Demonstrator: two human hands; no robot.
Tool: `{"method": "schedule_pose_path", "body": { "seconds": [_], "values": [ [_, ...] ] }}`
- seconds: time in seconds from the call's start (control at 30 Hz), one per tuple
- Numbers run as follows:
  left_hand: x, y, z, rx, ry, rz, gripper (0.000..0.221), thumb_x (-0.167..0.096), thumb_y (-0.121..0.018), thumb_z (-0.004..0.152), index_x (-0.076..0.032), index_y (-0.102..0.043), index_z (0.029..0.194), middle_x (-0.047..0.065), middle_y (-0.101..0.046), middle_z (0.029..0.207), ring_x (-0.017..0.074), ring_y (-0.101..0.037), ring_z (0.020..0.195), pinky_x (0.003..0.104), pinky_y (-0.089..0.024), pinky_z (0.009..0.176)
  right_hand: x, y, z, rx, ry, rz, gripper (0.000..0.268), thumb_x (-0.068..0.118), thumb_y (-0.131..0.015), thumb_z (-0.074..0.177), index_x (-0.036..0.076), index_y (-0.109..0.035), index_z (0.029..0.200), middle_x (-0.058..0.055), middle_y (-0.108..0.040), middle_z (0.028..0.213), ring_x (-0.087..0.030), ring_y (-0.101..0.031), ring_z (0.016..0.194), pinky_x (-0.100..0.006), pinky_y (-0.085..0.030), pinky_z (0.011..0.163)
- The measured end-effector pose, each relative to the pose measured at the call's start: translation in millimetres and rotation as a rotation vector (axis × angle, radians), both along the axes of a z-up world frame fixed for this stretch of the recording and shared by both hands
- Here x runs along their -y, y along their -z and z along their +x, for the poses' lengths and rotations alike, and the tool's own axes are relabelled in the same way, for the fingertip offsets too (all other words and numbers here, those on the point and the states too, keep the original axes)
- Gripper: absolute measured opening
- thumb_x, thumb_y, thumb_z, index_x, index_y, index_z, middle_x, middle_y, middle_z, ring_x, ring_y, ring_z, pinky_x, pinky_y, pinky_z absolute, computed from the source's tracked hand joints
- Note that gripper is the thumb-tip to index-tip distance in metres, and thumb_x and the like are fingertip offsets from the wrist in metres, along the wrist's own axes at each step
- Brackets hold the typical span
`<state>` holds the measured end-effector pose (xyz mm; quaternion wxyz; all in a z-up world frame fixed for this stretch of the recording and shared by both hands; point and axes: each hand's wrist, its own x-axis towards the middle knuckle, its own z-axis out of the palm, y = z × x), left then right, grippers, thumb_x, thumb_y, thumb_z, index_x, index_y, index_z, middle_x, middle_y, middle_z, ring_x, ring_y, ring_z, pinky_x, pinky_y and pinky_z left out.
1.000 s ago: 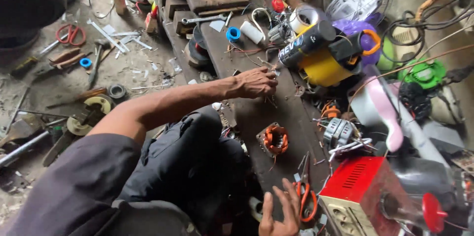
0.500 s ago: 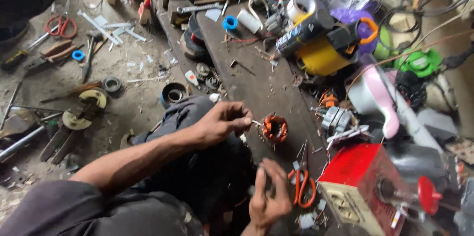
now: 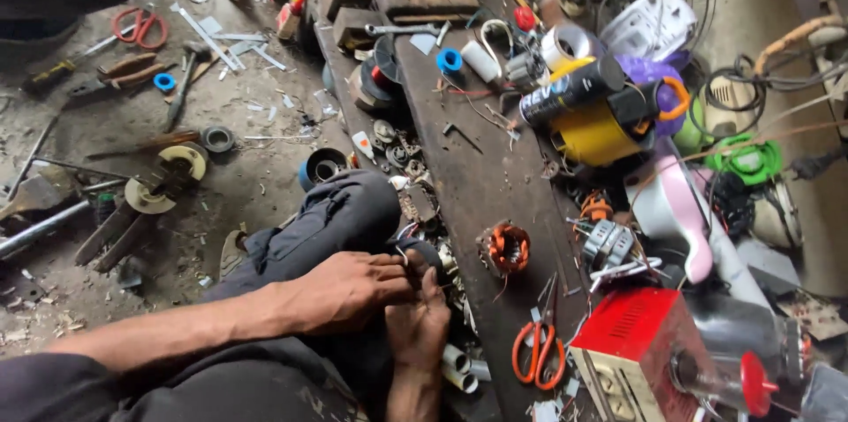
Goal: Manually winding and inserting copper wire coils into an electric motor stator for repair.
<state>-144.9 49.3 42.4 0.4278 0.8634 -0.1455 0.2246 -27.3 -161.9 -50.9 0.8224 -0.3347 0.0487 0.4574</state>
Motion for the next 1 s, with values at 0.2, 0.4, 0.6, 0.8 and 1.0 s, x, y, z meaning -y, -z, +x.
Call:
{"method": "schedule_pose_path", "body": {
  "seconds": [0.2, 0.4, 0.6, 0.8, 1.0],
  "values": [
    [-8.3, 4.6, -16.3, -0.174, -0.011, -0.314, 0.041, -0.003, -0.076, 0.085, -0.006, -0.073, 0.126, 0.012, -0.077, 0.122, 0.0329, -0.072, 0.101, 0.045, -0.06, 0.086, -14.6, -9.0, -2.6, 0.196, 0.061, -0.293, 0.029, 0.007, -0.074, 0.111, -0.003, -0.079, 0.138, -0.018, -0.086, 0.117, -0.022, -0.08, 0.093, -0.032, -0.064, 0.081],
    [-10.1, 6.1, -14.6, -0.293, 0.019, -0.817, 0.018, 0.006, -0.068, 0.094, 0.0, -0.072, 0.11, 0.005, -0.078, 0.096, 0.0138, -0.064, 0.078, 0.033, -0.059, 0.07, -29.4, -22.7, -5.3, 0.33, -0.008, -0.42, 0.03, 0.022, -0.067, 0.118, -0.004, -0.08, 0.125, -0.011, -0.077, 0.095, -0.013, -0.058, 0.068, -0.031, -0.047, 0.059],
    [-6.3, 32.8, -0.3, -0.493, 0.061, -1.16, 0.02, -0.017, -0.077, 0.11, -0.001, -0.078, 0.12, 0.005, -0.08, 0.106, 0.0136, -0.069, 0.092, 0.032, -0.059, 0.084, -9.1, -11.2, 1.6, 0.307, 0.072, -0.438, 0.03, 0.027, -0.069, 0.116, -0.001, -0.076, 0.123, -0.007, -0.067, 0.086, -0.015, -0.056, 0.061, -0.032, -0.047, 0.051],
    [-3.1, 56.5, 4.7, -0.505, -0.121, -1.419, 0.016, -0.003, -0.078, 0.109, 0.002, -0.082, 0.123, 0.005, -0.075, 0.091, 0.0118, -0.065, 0.078, 0.029, -0.056, 0.071, 8.7, -27.6, 5.5, 0.435, 0.075, -0.193, 0.014, -0.005, -0.077, 0.105, -0.002, -0.08, 0.118, -0.016, -0.074, 0.098, -0.023, -0.062, 0.078, -0.04, -0.058, 0.078],
    [-6.5, 54.7, 21.2, -0.356, -0.06, -2.004, 0.018, -0.001, -0.066, 0.113, 0.003, -0.069, 0.131, 0.012, -0.071, 0.096, 0.0186, -0.065, 0.077, 0.033, -0.055, 0.072, -17.7, -66.9, -7.6, 0.906, 0.185, -0.757, 0.026, 0.011, -0.07, 0.11, -0.004, -0.082, 0.127, -0.014, -0.087, 0.104, -0.023, -0.08, 0.087, -0.032, -0.062, 0.077]
  ]
}}
